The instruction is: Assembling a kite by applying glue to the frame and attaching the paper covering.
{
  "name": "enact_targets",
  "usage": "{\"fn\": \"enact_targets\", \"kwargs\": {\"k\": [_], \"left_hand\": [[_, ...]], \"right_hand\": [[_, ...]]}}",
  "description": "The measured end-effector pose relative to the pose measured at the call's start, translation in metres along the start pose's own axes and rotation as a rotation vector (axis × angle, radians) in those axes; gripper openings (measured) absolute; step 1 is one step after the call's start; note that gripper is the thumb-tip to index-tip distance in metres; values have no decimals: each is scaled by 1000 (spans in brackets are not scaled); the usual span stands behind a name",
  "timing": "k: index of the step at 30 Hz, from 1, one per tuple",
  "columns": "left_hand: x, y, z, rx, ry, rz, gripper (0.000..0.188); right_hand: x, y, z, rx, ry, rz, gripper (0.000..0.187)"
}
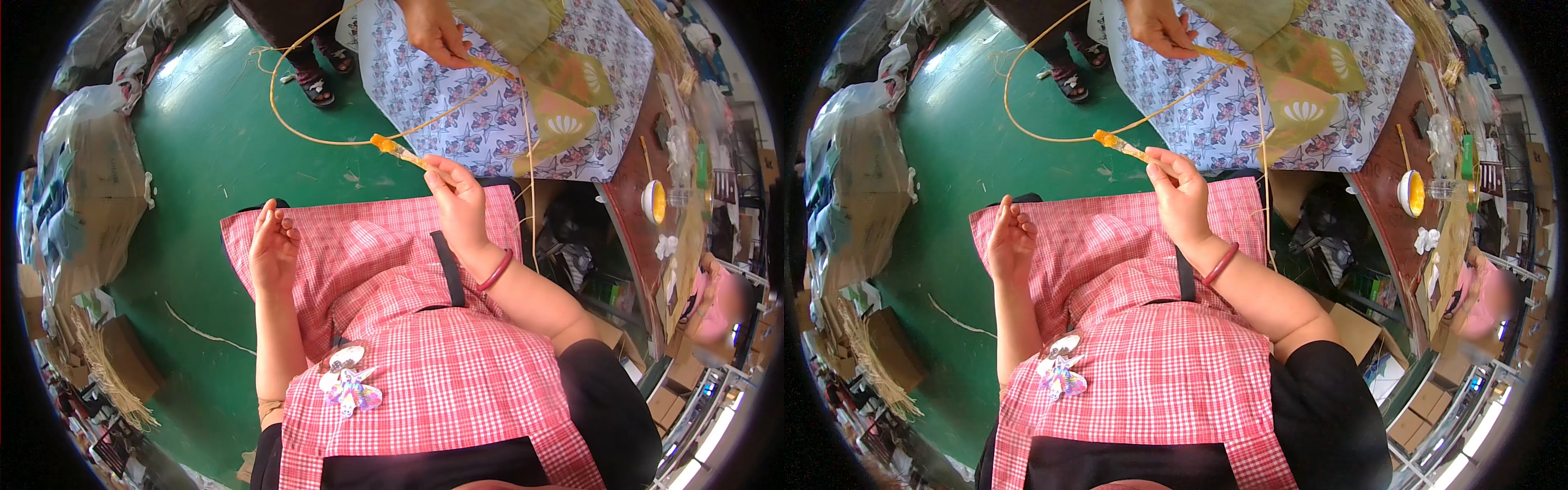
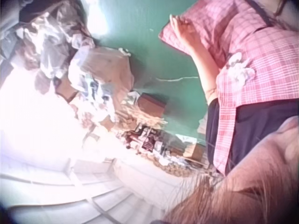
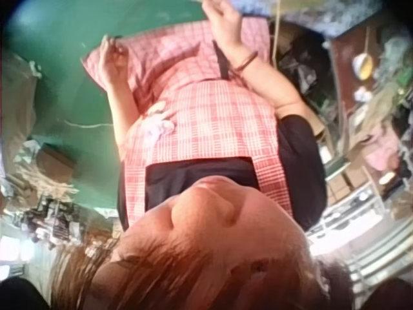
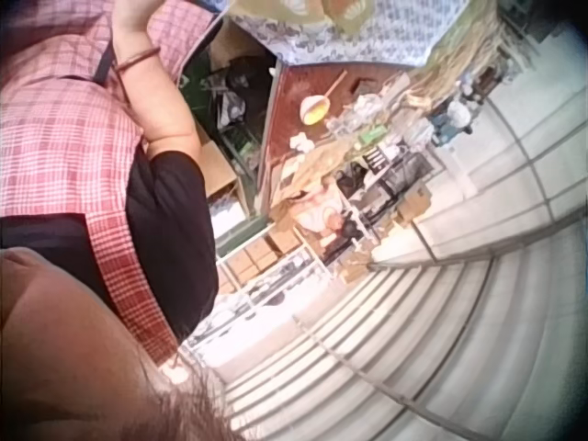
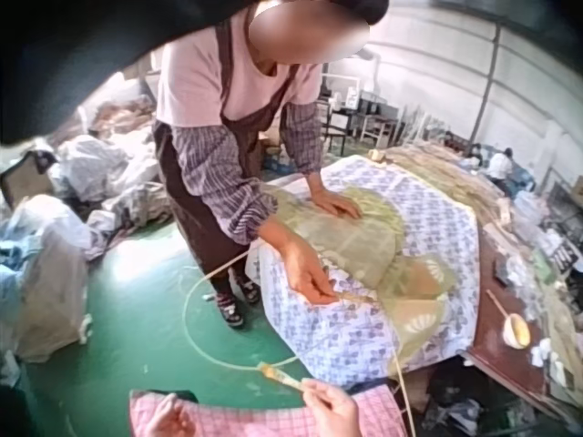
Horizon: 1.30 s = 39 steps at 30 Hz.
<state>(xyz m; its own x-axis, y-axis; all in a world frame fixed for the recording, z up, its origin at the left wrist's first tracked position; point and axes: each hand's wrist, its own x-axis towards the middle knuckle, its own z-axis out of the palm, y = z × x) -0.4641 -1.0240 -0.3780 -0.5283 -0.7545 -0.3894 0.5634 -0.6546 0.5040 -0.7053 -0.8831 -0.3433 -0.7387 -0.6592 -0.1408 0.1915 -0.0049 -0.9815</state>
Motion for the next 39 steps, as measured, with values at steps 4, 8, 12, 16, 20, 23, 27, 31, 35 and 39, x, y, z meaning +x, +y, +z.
{"fn": "enact_targets", "kwargs": {"k": [4,8,12,16,20,23,27,31,35,39], "left_hand": [[-5,-1,-14,9,43,6,28],[-8,-4,-27,-17,82,8,28],[-10,-5,-31,-33,88,5,30],[-13,-5,-35,-16,108,15,31],[-15,-5,-41,-9,127,22,31],[-17,-6,-46,-26,125,16,32],[-16,-8,-47,-39,114,11,32],[-16,-8,-49,-46,111,4,32],[-17,-8,-49,-58,101,12,32],[-16,-9,-49,-36,99,10,32]], "right_hand": [[3,3,14,-134,-67,-26,24],[4,6,31,-185,-59,-78,18],[7,9,44,-207,-89,-84,18],[8,10,58,-217,-98,-51,19],[10,15,72,-211,-103,-52,20],[11,18,84,-198,-113,-34,20],[19,23,99,-163,-130,-127,21],[27,-2,112,-447,-199,-317,22],[38,-41,116,-697,-262,-735,20],[67,-58,128,-783,-269,-929,17]]}}
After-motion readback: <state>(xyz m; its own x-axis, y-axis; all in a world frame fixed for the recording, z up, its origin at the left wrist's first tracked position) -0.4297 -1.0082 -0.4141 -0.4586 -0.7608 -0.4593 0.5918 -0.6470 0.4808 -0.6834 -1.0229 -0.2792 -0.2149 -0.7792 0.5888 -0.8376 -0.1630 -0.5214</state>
